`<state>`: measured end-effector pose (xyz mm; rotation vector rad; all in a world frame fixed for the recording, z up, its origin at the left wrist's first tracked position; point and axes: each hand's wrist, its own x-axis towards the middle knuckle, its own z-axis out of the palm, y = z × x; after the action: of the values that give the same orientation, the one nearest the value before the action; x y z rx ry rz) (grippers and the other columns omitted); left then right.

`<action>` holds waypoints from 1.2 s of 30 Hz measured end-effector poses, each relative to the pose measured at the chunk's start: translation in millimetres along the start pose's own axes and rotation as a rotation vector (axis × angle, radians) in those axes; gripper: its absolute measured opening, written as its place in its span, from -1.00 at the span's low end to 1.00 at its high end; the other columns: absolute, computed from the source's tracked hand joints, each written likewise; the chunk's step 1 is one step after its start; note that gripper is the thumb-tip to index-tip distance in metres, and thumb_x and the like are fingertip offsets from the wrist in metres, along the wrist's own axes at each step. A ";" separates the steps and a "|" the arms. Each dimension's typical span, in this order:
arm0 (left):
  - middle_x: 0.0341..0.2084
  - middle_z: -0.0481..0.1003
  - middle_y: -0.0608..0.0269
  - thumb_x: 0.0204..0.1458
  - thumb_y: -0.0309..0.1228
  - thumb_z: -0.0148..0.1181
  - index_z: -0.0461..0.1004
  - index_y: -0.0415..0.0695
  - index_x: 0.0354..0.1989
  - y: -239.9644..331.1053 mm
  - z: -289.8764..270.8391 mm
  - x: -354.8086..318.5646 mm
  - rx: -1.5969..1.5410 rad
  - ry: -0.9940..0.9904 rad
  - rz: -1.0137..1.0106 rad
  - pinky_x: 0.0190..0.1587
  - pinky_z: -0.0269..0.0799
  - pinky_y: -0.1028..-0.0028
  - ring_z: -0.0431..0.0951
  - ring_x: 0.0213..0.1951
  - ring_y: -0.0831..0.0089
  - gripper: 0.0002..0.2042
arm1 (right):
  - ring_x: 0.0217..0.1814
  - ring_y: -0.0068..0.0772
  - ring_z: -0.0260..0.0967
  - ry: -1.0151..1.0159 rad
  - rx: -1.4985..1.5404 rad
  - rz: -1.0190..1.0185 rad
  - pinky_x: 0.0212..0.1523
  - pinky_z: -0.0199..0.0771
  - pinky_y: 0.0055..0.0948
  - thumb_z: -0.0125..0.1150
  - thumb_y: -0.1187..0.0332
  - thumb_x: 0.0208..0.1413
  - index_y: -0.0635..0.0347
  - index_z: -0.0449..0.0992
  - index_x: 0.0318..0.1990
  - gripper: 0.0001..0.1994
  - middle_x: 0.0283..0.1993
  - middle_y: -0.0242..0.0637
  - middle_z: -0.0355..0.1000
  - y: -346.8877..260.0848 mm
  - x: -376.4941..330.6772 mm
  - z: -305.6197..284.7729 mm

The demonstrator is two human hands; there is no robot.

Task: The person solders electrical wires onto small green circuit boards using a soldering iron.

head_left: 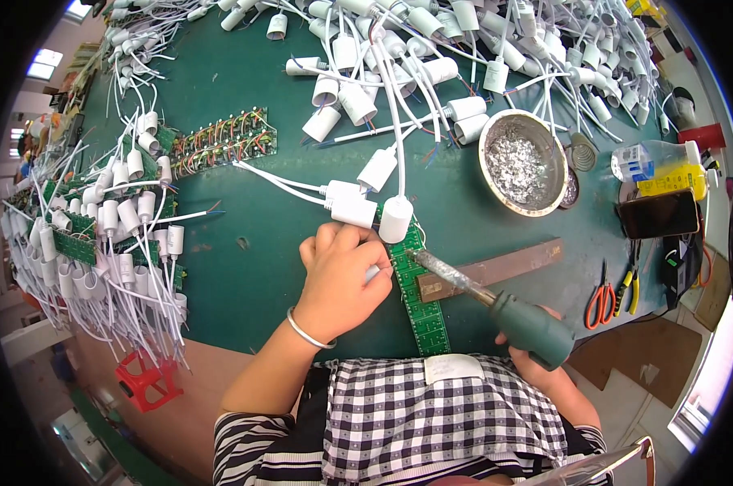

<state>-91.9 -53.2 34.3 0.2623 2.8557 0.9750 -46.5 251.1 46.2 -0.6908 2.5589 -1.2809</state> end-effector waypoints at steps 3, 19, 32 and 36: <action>-0.28 0.41 0.41 -0.21 -0.40 0.19 0.50 0.00 -0.51 0.0 -0.1 3.6 0.020 0.023 0.018 -0.06 0.03 0.25 0.27 -0.13 0.28 -0.95 | -0.39 -0.40 0.46 0.032 0.059 0.028 -0.21 0.39 -0.45 0.06 0.29 0.12 0.27 0.50 -0.20 -0.77 -0.40 -0.30 0.45 -4.3 1.2 3.9; -0.28 0.41 0.28 -0.28 -0.37 0.20 0.50 -0.02 -0.63 -2.0 -0.6 12.7 0.035 -0.031 0.009 -0.07 0.05 0.23 0.27 -0.10 0.19 -0.96 | -0.38 -0.43 0.45 -0.071 0.094 0.073 -0.18 0.42 -0.39 0.10 0.37 0.10 0.29 0.45 -0.10 -0.76 -0.30 -0.26 0.44 -4.2 3.9 3.9; -0.29 0.42 0.31 -0.29 -0.38 0.21 0.50 -0.03 -0.64 -0.6 0.5 12.1 0.045 -0.016 0.016 -0.07 0.06 0.25 0.27 -0.11 0.22 -0.95 | -0.49 -0.42 0.42 0.244 0.478 0.303 -0.36 0.45 -0.44 0.05 0.49 0.01 0.36 0.46 -0.11 -0.73 -0.44 -0.26 0.43 5.1 -11.3 -0.4; -0.31 0.43 0.33 -0.26 -0.37 0.22 0.50 -0.02 -0.63 2.1 0.8 10.0 0.080 0.011 0.012 -0.07 0.06 0.25 0.29 -0.13 0.24 -0.95 | -0.48 -0.40 0.42 0.280 0.481 0.269 -0.36 0.46 -0.44 0.04 0.52 0.01 0.38 0.44 -0.08 -0.72 -0.44 -0.25 0.43 8.6 -14.0 5.1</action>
<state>-101.3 -49.1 34.5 0.2831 2.9105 0.8689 -35.2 258.8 35.8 -0.0744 2.2813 -1.8949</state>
